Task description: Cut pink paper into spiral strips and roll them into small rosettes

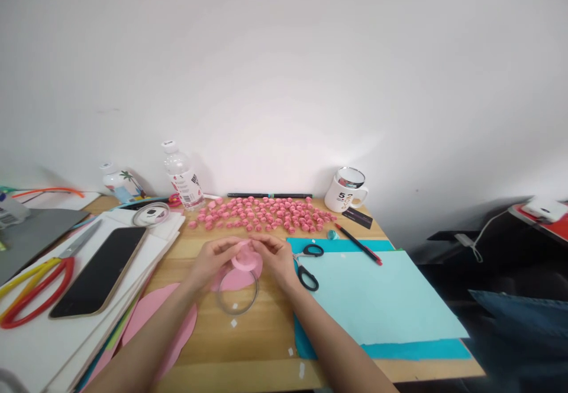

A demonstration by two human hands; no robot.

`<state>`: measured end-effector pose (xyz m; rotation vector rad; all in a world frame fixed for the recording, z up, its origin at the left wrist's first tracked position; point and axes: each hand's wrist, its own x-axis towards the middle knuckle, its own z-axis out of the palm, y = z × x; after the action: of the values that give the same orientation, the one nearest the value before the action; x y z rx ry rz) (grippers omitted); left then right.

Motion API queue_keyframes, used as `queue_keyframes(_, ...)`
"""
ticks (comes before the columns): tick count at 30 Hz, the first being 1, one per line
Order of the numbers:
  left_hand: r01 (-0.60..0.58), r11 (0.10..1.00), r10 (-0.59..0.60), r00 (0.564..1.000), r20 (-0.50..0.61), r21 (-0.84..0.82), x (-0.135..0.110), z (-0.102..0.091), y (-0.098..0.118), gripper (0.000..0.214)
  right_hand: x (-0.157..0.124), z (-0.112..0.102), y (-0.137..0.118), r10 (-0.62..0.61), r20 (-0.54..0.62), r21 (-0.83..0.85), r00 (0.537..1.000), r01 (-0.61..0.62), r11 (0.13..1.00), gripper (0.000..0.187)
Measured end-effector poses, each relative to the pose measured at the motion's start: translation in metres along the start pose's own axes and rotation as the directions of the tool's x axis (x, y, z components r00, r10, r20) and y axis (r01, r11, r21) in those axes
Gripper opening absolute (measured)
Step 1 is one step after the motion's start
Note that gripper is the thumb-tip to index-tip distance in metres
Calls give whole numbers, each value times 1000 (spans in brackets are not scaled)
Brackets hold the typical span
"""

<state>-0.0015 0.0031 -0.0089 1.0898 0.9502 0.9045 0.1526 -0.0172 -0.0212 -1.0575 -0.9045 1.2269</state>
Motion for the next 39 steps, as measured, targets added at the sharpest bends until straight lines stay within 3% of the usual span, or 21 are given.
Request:
queue_keyframes(6, 4, 999, -3, 999, 36, -39, 0, -1, 1, 30, 1, -1, 3, -6, -19, 2, 1000, 6, 1000, 21)
queue_keyframes(18, -12, 996, 10, 1000, 23, 87, -4, 6, 4, 27, -2, 2, -3, 15, -58, -39, 998, -17, 999, 22)
queue_keyframes(24, -13, 999, 9, 997, 82, 40, -2, 6, 3, 23, 1, -2, 4, 11, -43, 0, 999, -11, 1000, 21)
queue_keyframes(34, 21, 999, -25, 996, 83, 50, -4, 6, 3, 21, 2, -5, 10, -28, -95, -30, 995, 26, 999, 18)
queue_keyframes(39, 47, 999, -47, 998, 43, -1, -4, 6, 1, 27, 0, -3, 4, -12, -41, -63, 999, 10, 998, 19)
